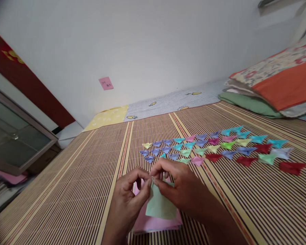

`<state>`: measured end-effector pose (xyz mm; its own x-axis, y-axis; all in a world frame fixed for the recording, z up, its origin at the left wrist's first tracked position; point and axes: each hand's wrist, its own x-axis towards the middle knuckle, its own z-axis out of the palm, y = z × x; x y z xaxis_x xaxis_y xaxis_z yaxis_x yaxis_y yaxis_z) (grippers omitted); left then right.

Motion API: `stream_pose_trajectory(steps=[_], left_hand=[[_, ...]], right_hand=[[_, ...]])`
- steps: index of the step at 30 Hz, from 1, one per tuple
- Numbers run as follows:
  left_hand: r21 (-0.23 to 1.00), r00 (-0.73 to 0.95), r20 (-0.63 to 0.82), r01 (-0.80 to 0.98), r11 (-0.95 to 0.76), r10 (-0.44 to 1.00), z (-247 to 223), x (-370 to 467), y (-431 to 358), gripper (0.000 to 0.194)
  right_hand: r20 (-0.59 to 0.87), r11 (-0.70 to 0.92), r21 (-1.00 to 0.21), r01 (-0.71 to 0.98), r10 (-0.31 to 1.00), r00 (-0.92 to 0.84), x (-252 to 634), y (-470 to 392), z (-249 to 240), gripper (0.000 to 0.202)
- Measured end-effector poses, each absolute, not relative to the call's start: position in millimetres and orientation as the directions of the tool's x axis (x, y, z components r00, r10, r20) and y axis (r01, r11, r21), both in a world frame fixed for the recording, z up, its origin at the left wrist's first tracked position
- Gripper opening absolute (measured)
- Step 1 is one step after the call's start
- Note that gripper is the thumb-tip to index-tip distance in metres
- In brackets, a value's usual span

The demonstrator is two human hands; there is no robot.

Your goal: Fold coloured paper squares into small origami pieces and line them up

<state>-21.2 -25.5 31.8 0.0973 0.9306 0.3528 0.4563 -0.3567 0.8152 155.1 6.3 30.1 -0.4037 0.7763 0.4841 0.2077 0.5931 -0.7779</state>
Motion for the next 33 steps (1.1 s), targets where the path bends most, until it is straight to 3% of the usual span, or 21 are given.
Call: stream_pose_trajectory(steps=[3,8,13,20,26,28,33], left_hand=[[0.848,0.067,0.323,0.423,-0.320,0.944,31.0,-20.0,-26.2,0.019],[0.961,0.103,0.165,0.208,-0.183,0.981,26.3,-18.6,-25.6,0.020],[0.983,0.050,0.130,0.126,-0.136,0.990,21.2,-18.4,-23.0,0.026],[0.989,-0.090,0.087,-0.114,-0.097,0.992,18.0,-12.2,-19.5,0.022],[0.976,-0.168,0.081,-0.186,-0.112,0.982,16.8,-11.2,-20.2,0.027],[0.973,-0.203,0.065,-0.204,-0.107,0.977,15.2,-12.8,-19.6,0.029],[0.971,-0.234,0.071,-0.207,-0.121,0.970,11.9,-13.7,-18.5,0.034]], right_hand=[[0.473,0.576,-0.786,0.225,0.795,-0.380,151.8,5.3,32.5,0.013],[0.473,0.548,-0.789,0.277,0.830,-0.294,149.5,5.7,34.0,0.007],[0.442,0.513,-0.815,0.269,0.851,-0.285,150.9,9.3,31.1,0.005],[0.381,0.452,-0.849,0.273,0.882,-0.276,152.3,10.1,28.1,0.013],[0.431,0.494,-0.824,0.277,0.864,-0.260,150.9,13.7,25.6,0.004],[0.438,0.489,-0.820,0.297,0.870,-0.226,151.1,14.5,25.9,0.009],[0.310,0.395,-0.880,0.264,0.899,-0.310,149.7,11.2,25.9,0.016]])
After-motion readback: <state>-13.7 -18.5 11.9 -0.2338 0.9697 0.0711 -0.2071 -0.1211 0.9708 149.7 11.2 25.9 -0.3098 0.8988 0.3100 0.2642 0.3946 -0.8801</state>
